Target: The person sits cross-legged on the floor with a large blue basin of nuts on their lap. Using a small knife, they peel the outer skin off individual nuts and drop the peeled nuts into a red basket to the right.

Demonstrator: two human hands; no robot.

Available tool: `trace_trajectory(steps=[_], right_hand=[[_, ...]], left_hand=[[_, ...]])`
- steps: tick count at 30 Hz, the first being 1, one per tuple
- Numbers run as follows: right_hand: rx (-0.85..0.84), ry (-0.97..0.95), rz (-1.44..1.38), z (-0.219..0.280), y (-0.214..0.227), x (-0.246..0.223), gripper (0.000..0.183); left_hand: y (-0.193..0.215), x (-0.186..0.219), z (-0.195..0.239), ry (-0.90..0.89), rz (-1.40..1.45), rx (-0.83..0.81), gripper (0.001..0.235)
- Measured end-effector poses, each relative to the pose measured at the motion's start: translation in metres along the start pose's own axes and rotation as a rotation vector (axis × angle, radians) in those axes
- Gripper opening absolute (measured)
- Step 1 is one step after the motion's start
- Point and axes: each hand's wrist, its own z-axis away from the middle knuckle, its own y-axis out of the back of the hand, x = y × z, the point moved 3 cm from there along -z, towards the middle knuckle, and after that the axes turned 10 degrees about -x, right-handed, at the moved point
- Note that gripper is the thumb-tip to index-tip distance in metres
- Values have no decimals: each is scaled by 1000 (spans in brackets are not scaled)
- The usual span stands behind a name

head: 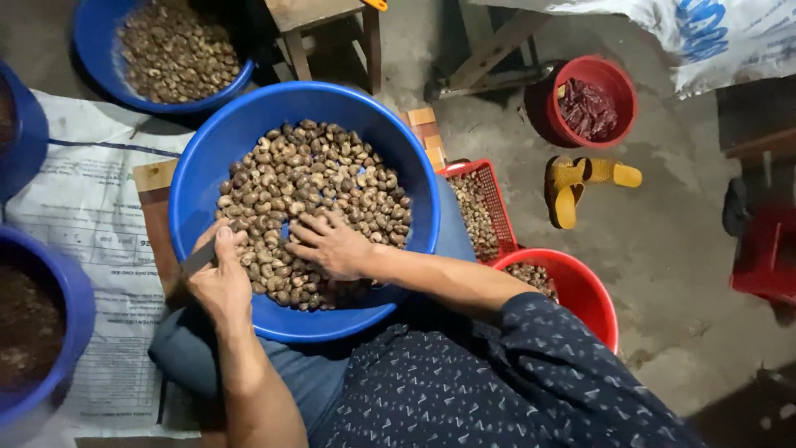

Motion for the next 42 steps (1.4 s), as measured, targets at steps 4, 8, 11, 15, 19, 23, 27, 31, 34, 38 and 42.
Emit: trace_trajectory(steps=[4, 8, 11, 15, 19, 23, 27, 31, 34, 38, 42], right_hand=[[42, 26, -92, 13, -26, 15, 42], [247, -87, -138, 22, -14, 17, 15], [167, -189, -163, 25, -13, 19, 22], [16, -247, -318, 27, -22, 22, 26], [83, -209, -599, 19, -35, 30, 21], [219, -274, -1261, 43, 51, 32, 28], [316, -277, -1887, 41, 42, 38, 27], [345, -283, -2120, 37, 29, 39, 36], [332, -265, -2136, 33, 21, 41, 41], [270, -275, -2025, 35, 30, 39, 44], [166, -264, -1846, 38, 41, 37, 32]], left_hand=[[-2, 0, 5, 14, -17, -17, 20], [-8, 10, 9, 99, -34, -54, 22], [-17, 19, 15, 125, -48, -73, 21], [-25, 11, 21, 157, -15, -100, 21], [-34, 13, 25, 140, 46, -174, 22], [-45, 27, 28, 93, 105, -222, 23], [-55, 25, 29, 61, 110, -270, 23], [-62, 25, 31, 133, 71, -302, 26], [-63, 24, 30, 197, 28, -316, 30], [-64, 23, 30, 221, 144, -283, 26], [-63, 19, 28, 149, 205, -287, 23]])
